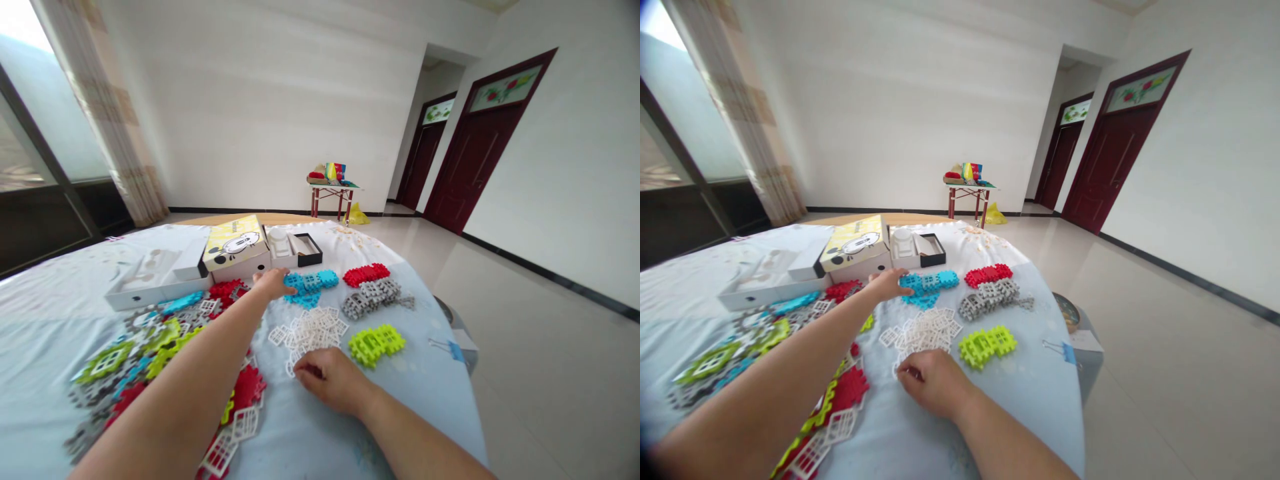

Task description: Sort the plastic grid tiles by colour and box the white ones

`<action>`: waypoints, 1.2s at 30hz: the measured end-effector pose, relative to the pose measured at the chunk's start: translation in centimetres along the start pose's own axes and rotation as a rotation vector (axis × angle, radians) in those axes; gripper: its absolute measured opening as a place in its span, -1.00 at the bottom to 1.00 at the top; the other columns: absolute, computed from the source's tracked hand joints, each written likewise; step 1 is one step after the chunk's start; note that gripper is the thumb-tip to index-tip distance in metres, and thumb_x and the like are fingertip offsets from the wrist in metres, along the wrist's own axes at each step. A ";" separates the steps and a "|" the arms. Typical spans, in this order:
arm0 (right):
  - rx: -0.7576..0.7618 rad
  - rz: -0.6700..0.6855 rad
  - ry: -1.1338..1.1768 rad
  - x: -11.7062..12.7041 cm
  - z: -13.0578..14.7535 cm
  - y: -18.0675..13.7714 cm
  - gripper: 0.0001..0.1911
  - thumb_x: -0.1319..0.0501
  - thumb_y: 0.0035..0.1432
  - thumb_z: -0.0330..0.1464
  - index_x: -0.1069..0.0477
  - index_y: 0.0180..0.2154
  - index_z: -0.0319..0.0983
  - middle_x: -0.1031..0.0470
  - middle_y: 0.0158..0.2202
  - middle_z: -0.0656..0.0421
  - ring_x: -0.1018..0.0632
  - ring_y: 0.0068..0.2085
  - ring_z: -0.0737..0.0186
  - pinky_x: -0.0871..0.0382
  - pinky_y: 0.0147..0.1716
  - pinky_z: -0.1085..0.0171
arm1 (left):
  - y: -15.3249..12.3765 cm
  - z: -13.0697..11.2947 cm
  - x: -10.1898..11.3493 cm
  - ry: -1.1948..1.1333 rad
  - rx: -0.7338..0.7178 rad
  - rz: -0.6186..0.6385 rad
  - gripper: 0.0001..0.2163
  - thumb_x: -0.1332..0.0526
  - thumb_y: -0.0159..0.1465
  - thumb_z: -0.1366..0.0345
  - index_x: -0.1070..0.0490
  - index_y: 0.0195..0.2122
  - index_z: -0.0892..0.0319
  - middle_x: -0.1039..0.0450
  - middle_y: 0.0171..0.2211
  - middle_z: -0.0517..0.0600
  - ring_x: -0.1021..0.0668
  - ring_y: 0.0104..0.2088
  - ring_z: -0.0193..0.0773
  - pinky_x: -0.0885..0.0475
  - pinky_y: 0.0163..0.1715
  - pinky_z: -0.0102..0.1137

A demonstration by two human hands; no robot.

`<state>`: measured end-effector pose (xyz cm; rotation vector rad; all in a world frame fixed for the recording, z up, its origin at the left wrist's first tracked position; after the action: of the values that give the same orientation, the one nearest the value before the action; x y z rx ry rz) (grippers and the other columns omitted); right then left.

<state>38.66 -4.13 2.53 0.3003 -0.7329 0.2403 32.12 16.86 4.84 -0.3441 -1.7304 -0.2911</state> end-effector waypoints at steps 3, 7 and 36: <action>0.004 -0.004 0.002 0.1 0.0 -0.1 -0.77 -0.07 0.13 -0.34 -0.48 -0.29 -0.23 -0.51 -0.43 0.19 -0.45 -0.43 0.37 -0.20 -0.45 0.43 | -0.9 0.7 1.3 -0.023 0.001 -0.047 -0.22 -0.18 -0.07 -0.12 -0.09 0.17 0.09 -0.25 0.11 0.17 -0.29 0.08 0.07 -0.10 0.01 -0.06; -0.008 -0.009 -0.001 0.2 0.0 -0.1 -0.77 -0.08 0.13 -0.32 -0.49 -0.29 -0.23 -0.52 -0.40 0.18 -0.47 -0.39 0.34 -0.22 -0.41 0.41 | -3.4 3.7 4.1 -0.090 0.008 -0.153 -0.39 -0.02 0.07 -0.13 -0.24 0.07 0.10 -0.36 0.03 0.09 -0.37 0.03 -0.04 -0.14 0.00 -0.17; 0.025 -0.059 -0.084 -0.1 0.1 -0.2 -0.78 -0.08 0.14 -0.32 -0.48 -0.29 -0.24 -0.53 -0.39 0.17 -0.47 -0.39 0.33 -0.26 -0.39 0.39 | -13.6 3.0 4.6 -0.078 -0.034 -0.213 -0.77 -0.03 0.07 0.24 -0.44 -0.39 0.15 -0.50 -0.33 0.04 -0.46 -0.25 -0.15 -0.25 -0.22 -0.28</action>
<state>38.59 -4.31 2.45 0.3565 -0.8029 0.1816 23.39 5.71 8.78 -0.1974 -1.8439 -0.4670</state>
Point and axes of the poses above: each hand's wrist, its own y-axis towards the middle knuckle, its own x-axis out of the back of the hand, z = x × y, the point moved 9 cm from there along y, towards the middle knuckle
